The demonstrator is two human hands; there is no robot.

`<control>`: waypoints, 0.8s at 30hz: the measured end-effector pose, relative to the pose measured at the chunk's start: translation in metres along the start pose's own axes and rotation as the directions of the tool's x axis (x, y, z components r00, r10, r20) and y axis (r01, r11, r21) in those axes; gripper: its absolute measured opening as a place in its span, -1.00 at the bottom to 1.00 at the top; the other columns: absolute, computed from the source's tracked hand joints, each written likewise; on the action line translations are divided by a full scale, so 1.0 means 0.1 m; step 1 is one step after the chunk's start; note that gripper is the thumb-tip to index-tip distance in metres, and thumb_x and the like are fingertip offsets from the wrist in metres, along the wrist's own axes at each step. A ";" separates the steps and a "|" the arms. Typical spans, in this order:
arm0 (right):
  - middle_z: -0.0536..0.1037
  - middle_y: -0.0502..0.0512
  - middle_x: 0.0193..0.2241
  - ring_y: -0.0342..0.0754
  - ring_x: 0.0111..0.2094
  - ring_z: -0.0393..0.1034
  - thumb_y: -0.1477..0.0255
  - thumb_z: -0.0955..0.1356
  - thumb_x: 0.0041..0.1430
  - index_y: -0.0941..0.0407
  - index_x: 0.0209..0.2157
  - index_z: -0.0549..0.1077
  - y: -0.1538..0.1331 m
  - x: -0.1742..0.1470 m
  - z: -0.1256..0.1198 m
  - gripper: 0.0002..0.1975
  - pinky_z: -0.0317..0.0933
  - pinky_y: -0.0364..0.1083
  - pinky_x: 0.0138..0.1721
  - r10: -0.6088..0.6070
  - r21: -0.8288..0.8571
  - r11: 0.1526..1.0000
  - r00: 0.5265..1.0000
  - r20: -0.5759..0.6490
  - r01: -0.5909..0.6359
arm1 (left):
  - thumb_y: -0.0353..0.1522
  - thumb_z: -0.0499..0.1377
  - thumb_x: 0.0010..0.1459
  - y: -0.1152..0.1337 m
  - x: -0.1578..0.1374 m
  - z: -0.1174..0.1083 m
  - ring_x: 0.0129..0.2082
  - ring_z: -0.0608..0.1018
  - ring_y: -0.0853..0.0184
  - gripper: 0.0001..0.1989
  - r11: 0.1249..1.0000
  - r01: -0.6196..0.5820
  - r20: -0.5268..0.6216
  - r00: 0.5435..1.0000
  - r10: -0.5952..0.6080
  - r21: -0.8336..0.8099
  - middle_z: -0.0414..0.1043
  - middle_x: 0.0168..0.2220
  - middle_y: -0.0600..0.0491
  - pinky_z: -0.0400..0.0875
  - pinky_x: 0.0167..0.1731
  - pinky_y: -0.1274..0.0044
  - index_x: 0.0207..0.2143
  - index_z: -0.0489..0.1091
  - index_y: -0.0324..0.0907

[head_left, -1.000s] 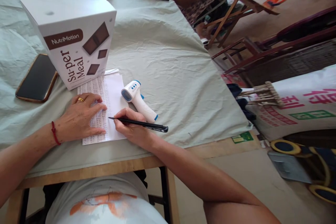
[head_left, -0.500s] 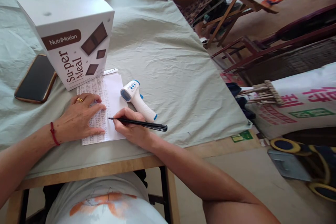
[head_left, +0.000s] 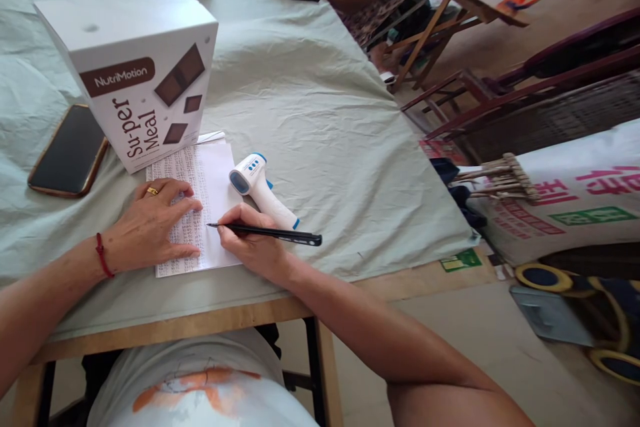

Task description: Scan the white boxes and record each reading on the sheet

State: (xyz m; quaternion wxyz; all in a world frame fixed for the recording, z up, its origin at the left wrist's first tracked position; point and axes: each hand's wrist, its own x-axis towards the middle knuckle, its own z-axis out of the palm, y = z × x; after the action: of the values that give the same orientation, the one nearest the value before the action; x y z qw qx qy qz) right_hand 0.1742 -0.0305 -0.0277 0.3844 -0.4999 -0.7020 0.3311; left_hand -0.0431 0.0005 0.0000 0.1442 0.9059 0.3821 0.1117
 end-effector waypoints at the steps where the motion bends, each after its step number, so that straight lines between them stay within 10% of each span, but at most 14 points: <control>1: 0.41 -0.07 -0.61 -0.15 -0.58 0.30 0.42 0.29 0.04 0.04 -0.50 0.35 0.00 0.00 0.00 -0.93 0.27 -0.13 -0.51 -0.003 0.006 1.000 1.000 0.000 0.003 | -0.14 0.39 0.01 0.00 0.00 0.00 0.10 0.41 -0.05 -0.46 1.000 -0.004 0.004 1.000 0.004 0.002 0.36 0.08 -0.15 0.25 0.12 0.09 0.00 0.40 -0.15; 24: 0.39 -0.12 -0.62 -0.21 -0.60 0.23 0.50 0.29 0.03 0.07 -0.49 0.35 -0.03 0.01 0.00 -0.93 0.18 -0.19 -0.54 -0.092 0.041 0.995 0.996 -0.009 0.092 | -0.10 0.36 0.03 -0.05 -0.02 0.05 0.10 0.39 -0.05 -0.44 0.999 -0.040 -0.027 0.999 0.040 -0.001 0.33 0.09 -0.12 0.25 0.11 0.08 0.03 0.37 -0.13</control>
State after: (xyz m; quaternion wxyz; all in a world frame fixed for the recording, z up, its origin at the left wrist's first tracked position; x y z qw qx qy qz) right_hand 0.1730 -0.0300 -0.0247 0.4120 -0.4600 -0.7159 0.3257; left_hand -0.0464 0.0015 -0.0070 0.1374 0.9117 0.3657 0.1272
